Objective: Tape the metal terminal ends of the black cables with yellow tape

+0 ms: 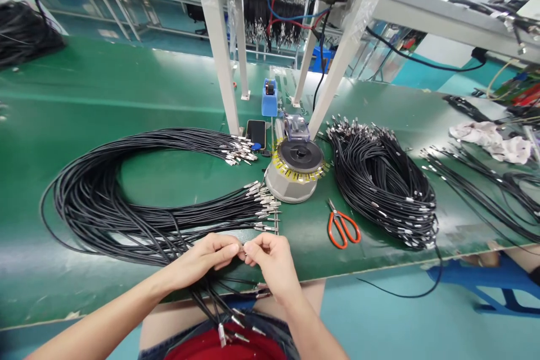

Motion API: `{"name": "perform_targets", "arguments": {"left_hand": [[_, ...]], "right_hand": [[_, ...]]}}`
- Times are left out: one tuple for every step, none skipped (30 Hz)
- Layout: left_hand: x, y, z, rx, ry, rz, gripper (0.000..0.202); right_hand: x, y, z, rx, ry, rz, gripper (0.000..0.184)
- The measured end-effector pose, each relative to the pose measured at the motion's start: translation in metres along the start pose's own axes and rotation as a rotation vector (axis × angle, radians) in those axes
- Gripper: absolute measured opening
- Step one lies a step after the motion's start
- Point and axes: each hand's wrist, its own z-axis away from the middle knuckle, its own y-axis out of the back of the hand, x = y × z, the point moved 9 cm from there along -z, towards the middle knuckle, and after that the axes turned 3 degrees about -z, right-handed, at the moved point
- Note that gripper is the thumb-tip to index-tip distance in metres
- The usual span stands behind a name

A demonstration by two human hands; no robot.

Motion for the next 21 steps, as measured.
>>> {"name": "perform_targets", "arguments": {"left_hand": [[0.004,0.004,0.002,0.014,-0.026,-0.049,0.047],[0.008,0.01,0.003,0.041,-0.061,-0.105,0.045],[0.012,0.017,0.005,0.078,-0.098,-0.166,0.04],[0.016,0.025,0.006,0.126,-0.13,-0.225,0.035],[0.018,0.033,0.006,0.184,-0.153,-0.282,0.031],[0.018,0.04,0.005,0.243,-0.166,-0.342,0.027],[0.018,0.044,0.003,0.291,-0.173,-0.413,0.025],[0.017,0.045,-0.002,0.327,-0.172,-0.496,0.023],[0.015,0.043,-0.008,0.349,-0.166,-0.593,0.02],[0.014,0.038,-0.014,0.357,-0.158,-0.702,0.018],[0.013,0.032,-0.021,0.353,-0.151,-0.816,0.016],[0.012,0.025,-0.028,0.345,-0.148,-0.919,0.015],[0.012,0.018,-0.033,0.342,-0.154,-1.0,0.013],[0.013,0.014,-0.036,0.345,-0.167,-1.049,0.013],[0.014,0.011,-0.037,0.354,-0.185,-1.065,0.014],[0.016,0.011,-0.037,0.368,-0.204,-1.05,0.016],[0.018,0.012,-0.036,0.385,-0.222,-1.01,0.017],[0.019,0.016,-0.033,0.404,-0.233,-0.95,0.017],[0.02,0.019,-0.03,0.418,-0.235,-0.874,0.017],[0.021,0.023,-0.028,0.42,-0.233,-0.785,0.017],[0.02,0.025,-0.027,0.399,-0.229,-0.695,0.019]], "right_hand": [[0.0,0.005,0.0,0.002,0.005,0.065,0.024],[0.0,0.014,0.0,0.016,0.012,0.14,0.024],[0.0,0.024,0.001,0.044,0.021,0.217,0.024],[-0.002,0.037,0.003,0.083,0.032,0.288,0.024],[-0.004,0.051,0.005,0.135,0.047,0.348,0.025],[-0.007,0.065,0.007,0.192,0.063,0.396,0.027],[-0.011,0.078,0.009,0.246,0.079,0.433,0.028],[-0.015,0.089,0.011,0.293,0.091,0.458,0.029],[-0.019,0.096,0.012,0.325,0.101,0.471,0.029],[-0.022,0.101,0.013,0.344,0.11,0.475,0.03],[-0.025,0.103,0.013,0.352,0.118,0.473,0.03],[-0.027,0.104,0.013,0.353,0.127,0.469,0.03],[-0.029,0.104,0.013,0.351,0.139,0.466,0.03],[-0.03,0.104,0.013,0.35,0.149,0.465,0.029],[-0.031,0.104,0.013,0.351,0.155,0.464,0.029],[-0.031,0.106,0.012,0.354,0.156,0.462,0.029],[-0.03,0.108,0.012,0.357,0.155,0.456,0.029],[-0.03,0.11,0.011,0.361,0.154,0.447,0.029],[-0.031,0.112,0.011,0.367,0.154,0.434,0.028],[-0.032,0.115,0.01,0.375,0.158,0.418,0.028],[-0.035,0.116,0.009,0.382,0.167,0.399,0.027]]}}
